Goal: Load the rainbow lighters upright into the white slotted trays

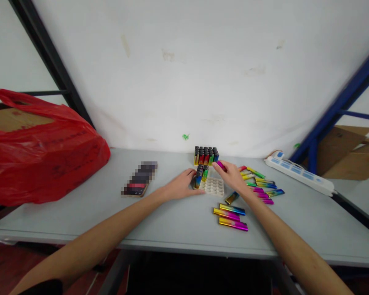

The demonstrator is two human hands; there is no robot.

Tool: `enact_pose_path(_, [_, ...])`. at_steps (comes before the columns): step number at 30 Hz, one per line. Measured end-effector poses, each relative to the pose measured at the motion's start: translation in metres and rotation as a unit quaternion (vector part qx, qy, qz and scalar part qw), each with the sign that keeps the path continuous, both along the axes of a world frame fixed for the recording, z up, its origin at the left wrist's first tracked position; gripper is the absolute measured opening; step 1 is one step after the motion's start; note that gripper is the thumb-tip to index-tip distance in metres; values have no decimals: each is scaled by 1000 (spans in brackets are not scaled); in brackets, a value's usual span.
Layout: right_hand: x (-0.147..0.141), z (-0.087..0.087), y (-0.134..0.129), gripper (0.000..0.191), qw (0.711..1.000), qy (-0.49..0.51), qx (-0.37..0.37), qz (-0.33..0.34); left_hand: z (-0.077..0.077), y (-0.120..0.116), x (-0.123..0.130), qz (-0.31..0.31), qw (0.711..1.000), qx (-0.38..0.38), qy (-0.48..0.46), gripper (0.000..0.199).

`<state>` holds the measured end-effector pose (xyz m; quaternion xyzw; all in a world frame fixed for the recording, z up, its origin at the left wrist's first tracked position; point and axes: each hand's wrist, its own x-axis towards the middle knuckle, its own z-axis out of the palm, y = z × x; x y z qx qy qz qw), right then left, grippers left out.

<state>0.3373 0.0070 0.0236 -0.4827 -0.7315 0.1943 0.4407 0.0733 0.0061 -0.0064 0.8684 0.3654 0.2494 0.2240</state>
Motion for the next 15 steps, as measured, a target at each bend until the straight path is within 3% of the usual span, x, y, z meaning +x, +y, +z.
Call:
enact_pose_path(8, [-6, 0, -3, 57, 997, -37, 21, -64, 1, 0, 0, 2, 1000, 4, -1, 84])
enact_pose_path(15, [-6, 0, -6, 53, 997, -50, 26, -51, -2, 1, 0, -1, 1000, 11, 0, 84])
